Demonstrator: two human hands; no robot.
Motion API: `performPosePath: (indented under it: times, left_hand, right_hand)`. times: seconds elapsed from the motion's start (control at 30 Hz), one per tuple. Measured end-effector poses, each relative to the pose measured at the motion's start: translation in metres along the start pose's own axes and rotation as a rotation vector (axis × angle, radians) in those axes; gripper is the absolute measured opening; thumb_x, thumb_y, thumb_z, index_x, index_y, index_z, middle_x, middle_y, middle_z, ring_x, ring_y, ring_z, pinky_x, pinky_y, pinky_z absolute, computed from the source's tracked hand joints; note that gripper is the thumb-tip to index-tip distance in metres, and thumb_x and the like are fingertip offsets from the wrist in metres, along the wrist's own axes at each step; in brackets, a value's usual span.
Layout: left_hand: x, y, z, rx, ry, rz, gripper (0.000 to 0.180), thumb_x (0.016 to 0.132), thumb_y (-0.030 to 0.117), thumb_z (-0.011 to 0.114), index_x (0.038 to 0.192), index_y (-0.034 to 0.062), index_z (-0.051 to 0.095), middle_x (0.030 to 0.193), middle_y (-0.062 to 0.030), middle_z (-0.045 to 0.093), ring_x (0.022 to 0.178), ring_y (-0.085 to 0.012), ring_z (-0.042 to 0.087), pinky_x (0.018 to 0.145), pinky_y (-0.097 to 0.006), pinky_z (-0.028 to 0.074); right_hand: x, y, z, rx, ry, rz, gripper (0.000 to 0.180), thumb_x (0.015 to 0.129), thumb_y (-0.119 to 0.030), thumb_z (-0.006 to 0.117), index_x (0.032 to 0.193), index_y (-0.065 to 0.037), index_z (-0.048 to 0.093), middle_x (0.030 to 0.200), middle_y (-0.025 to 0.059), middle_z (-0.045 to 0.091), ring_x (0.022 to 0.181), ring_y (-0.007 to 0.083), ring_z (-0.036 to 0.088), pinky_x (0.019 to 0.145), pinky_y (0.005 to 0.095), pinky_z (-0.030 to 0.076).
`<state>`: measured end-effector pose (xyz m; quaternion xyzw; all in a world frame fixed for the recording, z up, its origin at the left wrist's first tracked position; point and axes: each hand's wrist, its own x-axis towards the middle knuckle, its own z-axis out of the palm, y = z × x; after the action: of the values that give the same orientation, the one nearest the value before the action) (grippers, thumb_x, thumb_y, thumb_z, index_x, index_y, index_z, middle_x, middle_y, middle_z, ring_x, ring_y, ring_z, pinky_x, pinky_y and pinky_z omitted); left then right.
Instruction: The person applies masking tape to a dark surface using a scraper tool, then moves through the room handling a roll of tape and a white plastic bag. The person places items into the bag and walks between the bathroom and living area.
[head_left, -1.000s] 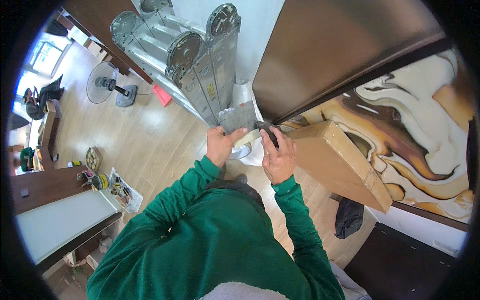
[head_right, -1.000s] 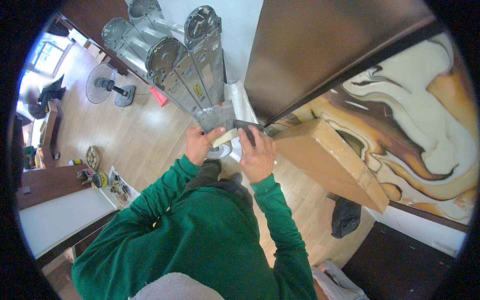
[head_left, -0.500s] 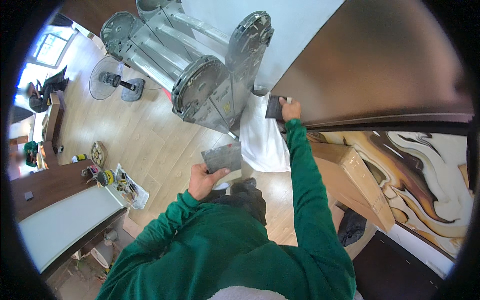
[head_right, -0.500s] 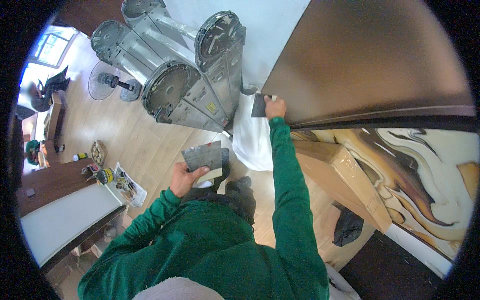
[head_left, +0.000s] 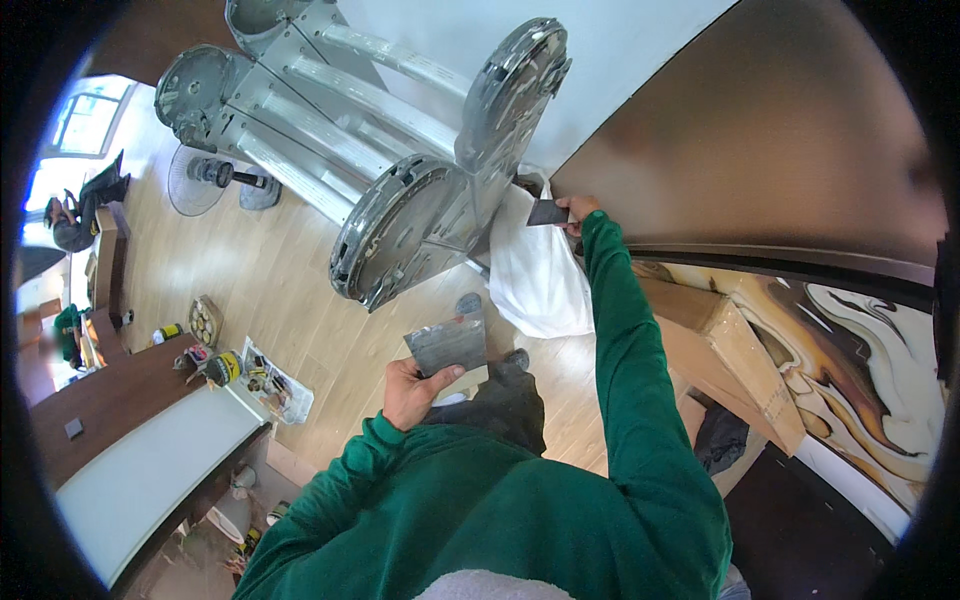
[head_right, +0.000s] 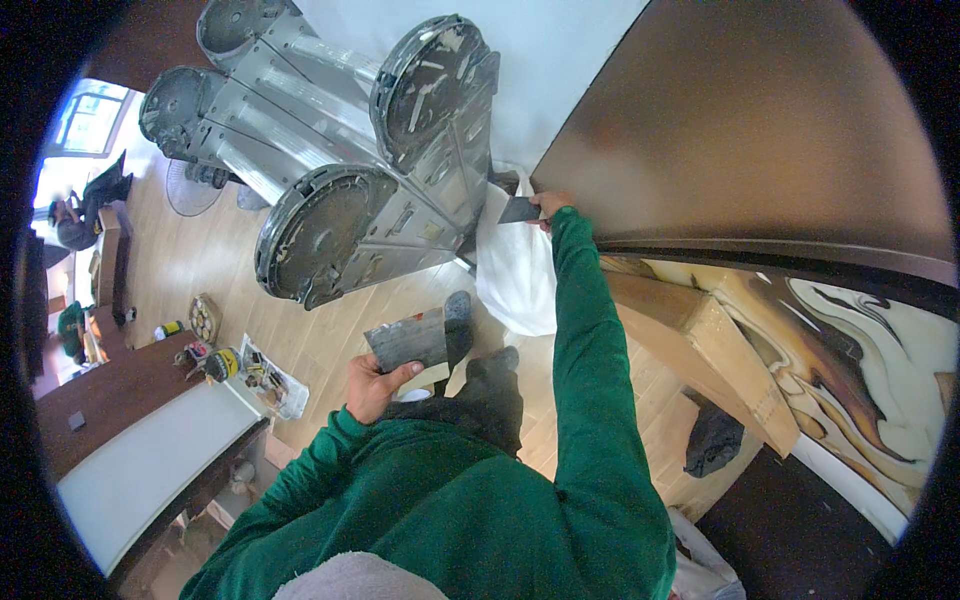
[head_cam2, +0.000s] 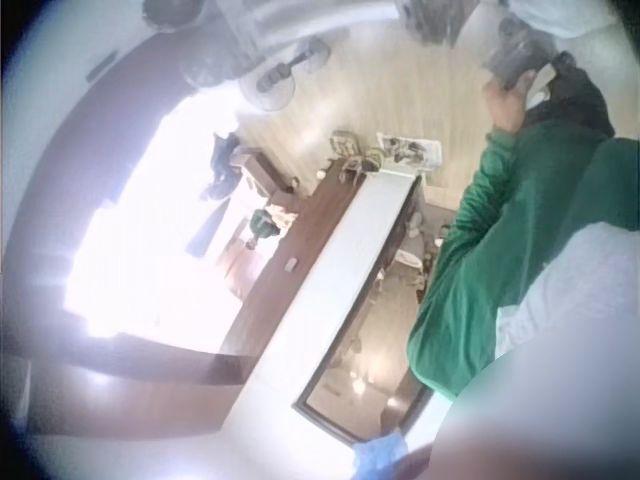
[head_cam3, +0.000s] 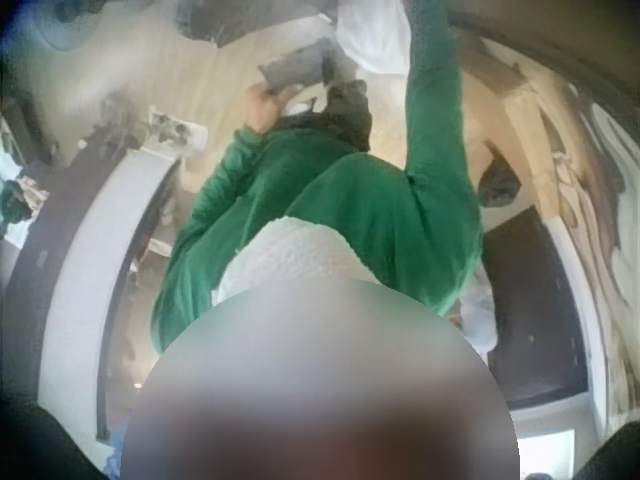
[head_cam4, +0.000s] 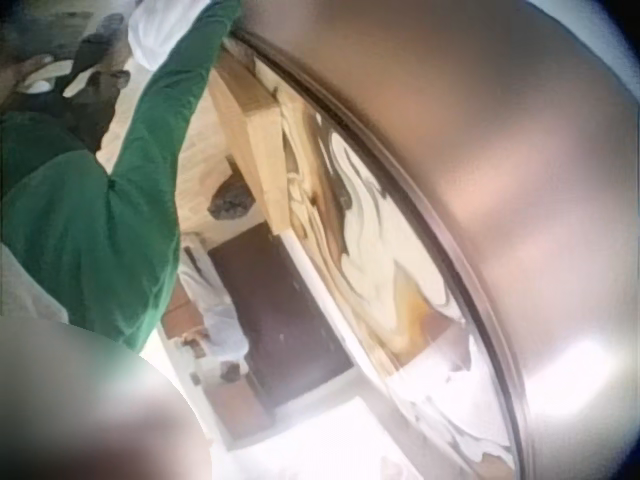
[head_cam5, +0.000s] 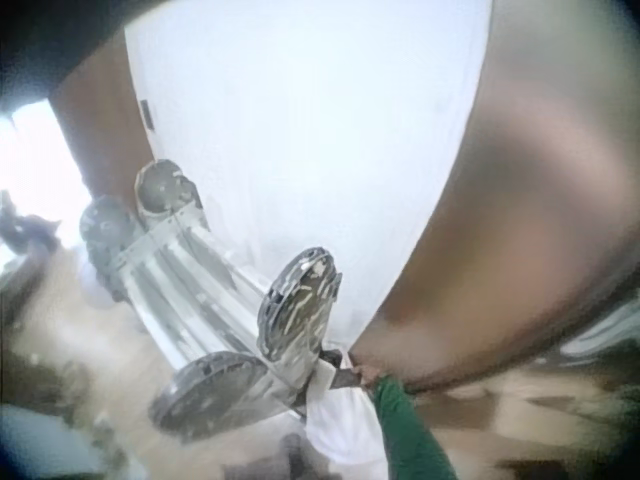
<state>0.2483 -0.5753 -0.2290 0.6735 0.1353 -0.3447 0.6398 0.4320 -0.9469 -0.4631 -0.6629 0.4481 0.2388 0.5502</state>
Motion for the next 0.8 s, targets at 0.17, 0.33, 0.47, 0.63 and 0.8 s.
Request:
performPosePath:
  times: [0.17,0.33,0.47,0.63,0.8]
  left_hand:
    - [0.009,0.011,0.008,0.040,-0.051,0.124,0.020,0.083,0.009,0.072,0.100,-0.0020,0.070,0.091,-0.0047,0.071,0.080,-0.0085,0.061,0.072,-0.026,0.050]
    - [0.009,0.012,0.005,0.034,-0.085,0.072,0.021,0.085,0.011,0.070,0.102,-0.0018,0.070,0.092,-0.0049,0.071,0.081,-0.0087,0.061,0.075,-0.026,0.050]
    - [0.012,0.008,0.007,0.021,-0.103,0.098,0.022,0.086,0.012,0.069,0.103,-0.0021,0.069,0.092,-0.0044,0.071,0.083,-0.0078,0.060,0.077,-0.026,0.049]
    - [0.016,0.003,0.013,0.046,-0.139,0.056,0.021,0.087,0.012,0.067,0.102,-0.0028,0.069,0.091,-0.0032,0.071,0.082,-0.0071,0.059,0.076,-0.025,0.048]
    - [0.014,-0.001,0.008,0.124,-0.117,0.043,0.021,0.087,0.013,0.069,0.101,-0.0028,0.070,0.089,-0.0024,0.070,0.081,-0.0067,0.058,0.074,-0.025,0.048]
  right_hand:
    - [-0.013,0.015,-0.001,-0.111,0.014,-0.044,0.025,0.079,-0.023,0.068,0.078,0.001,0.066,0.064,0.0140,0.061,0.044,0.0233,0.057,0.036,0.0358,0.045]
    - [-0.009,0.078,0.003,-0.635,-0.065,-0.167,0.024,0.069,-0.014,0.073,0.089,-0.002,0.069,0.075,0.0166,0.067,0.059,0.0287,0.065,0.046,0.0414,0.051]
    - [-0.006,0.110,-0.006,-0.428,0.043,-0.409,0.037,0.070,-0.028,0.072,0.084,0.005,0.067,0.081,0.0239,0.066,0.073,0.0307,0.067,0.059,0.0428,0.054]
    - [-0.020,0.058,-0.001,-0.441,0.316,-0.580,0.050,0.072,-0.038,0.069,0.097,0.006,0.065,0.099,0.0292,0.064,0.094,0.0432,0.062,0.087,0.0460,0.048]
    - [-0.023,0.006,0.021,-0.419,0.372,-0.637,0.050,0.073,-0.037,0.069,0.099,0.005,0.065,0.099,0.0288,0.064,0.097,0.0430,0.061,0.087,0.0468,0.048]
